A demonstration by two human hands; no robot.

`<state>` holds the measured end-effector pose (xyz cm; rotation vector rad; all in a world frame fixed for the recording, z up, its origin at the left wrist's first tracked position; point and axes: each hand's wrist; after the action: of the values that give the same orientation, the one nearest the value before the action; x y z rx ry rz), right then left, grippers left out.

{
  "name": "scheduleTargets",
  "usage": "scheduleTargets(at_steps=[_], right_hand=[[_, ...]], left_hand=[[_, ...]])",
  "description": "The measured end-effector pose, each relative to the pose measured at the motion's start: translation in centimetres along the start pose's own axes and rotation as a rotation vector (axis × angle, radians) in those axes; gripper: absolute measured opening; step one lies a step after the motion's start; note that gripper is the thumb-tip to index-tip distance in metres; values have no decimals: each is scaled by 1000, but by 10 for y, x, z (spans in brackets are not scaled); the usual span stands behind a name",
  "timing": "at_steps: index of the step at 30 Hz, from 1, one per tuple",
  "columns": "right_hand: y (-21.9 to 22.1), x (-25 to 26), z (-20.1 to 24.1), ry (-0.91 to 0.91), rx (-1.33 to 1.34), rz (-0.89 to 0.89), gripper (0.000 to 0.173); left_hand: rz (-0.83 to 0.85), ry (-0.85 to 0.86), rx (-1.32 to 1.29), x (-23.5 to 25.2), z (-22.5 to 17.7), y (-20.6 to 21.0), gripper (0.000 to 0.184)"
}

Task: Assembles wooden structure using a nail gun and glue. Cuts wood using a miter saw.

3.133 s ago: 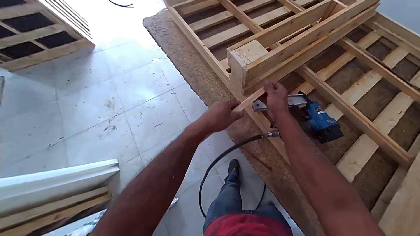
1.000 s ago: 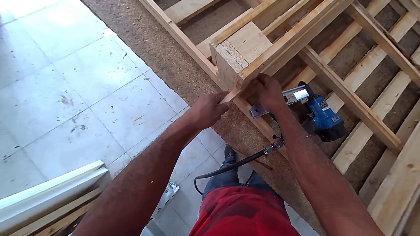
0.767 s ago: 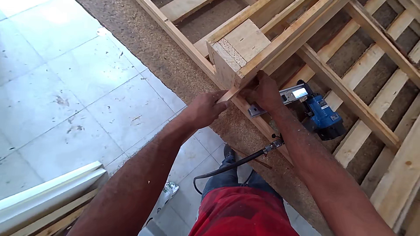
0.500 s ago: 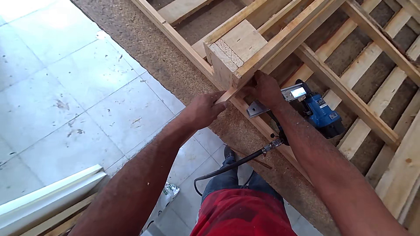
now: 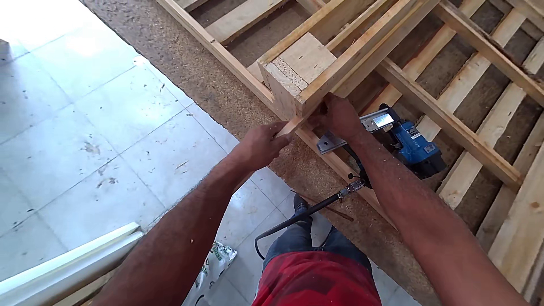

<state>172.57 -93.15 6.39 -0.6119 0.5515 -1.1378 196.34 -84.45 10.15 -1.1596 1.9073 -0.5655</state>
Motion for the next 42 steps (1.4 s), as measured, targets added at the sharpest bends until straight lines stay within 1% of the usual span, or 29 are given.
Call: scheduleTargets(at_steps=[4, 8, 10, 14, 17, 19, 24, 26, 28, 31, 33, 34, 36, 37, 38, 40, 42], right_hand=[[-3, 1, 2, 5, 58, 12, 46], [-2, -1, 3, -9, 141, -76, 39], [-1, -1, 0, -23, 139, -98, 38], [-3, 0, 1, -2, 106, -76, 37], [-5, 2, 2, 27, 52, -48, 40], [-5, 4, -1, 14, 17, -42, 43], [-2, 4, -11, -55, -8, -106, 49], [-2, 1, -7, -4, -29, -138, 53], [-3, -2, 0, 63, 13, -148, 55], [-6, -3, 7, 126, 94, -99, 43], [-11, -5, 7, 127, 160, -50, 37], [-13, -9, 7, 119, 190, -23, 39], [-17, -28, 6, 98, 227, 27, 54], [-19, -44, 7, 79, 228, 21, 59], [-20, -63, 10, 55, 233, -13, 60], [-12, -106, 7, -44, 242, -158, 51], [0, -159, -10, -88, 249, -264, 44]], left_hand=[[-37, 16, -10, -4, -2, -5, 35], [-61, 38, -40, -4, 1, -5, 34], [-73, 49, -46, -3, 3, -3, 33], [-72, 45, -75, -2, 4, -3, 34], [-58, 55, -75, 6, 11, -4, 35], [-48, 49, -84, 8, 13, -3, 35], [-48, 13, -68, 5, 5, 0, 34], [-33, 8, -64, 6, 3, 0, 32], [-31, 11, -72, 8, 3, 1, 30], [-30, 25, -103, 10, 6, 4, 29], [-14, 16, -102, 14, 9, 2, 32], [-3, 7, -97, 15, 9, 2, 33], [22, -10, -76, 15, 6, 3, 34], [32, -15, -80, 14, 5, 6, 36], [35, -17, -96, 14, 6, 7, 38], [29, -27, -113, 12, 11, 9, 42], [36, -37, -106, 13, 11, 11, 44]])
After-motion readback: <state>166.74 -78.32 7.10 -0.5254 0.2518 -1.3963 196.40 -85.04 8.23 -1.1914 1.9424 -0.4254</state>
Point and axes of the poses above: each hand's wrist, its own x-axis towards the middle knuckle, its own y-axis out of the palm, z = x × y, and after that the axes turned 15 degrees about x, right-handed
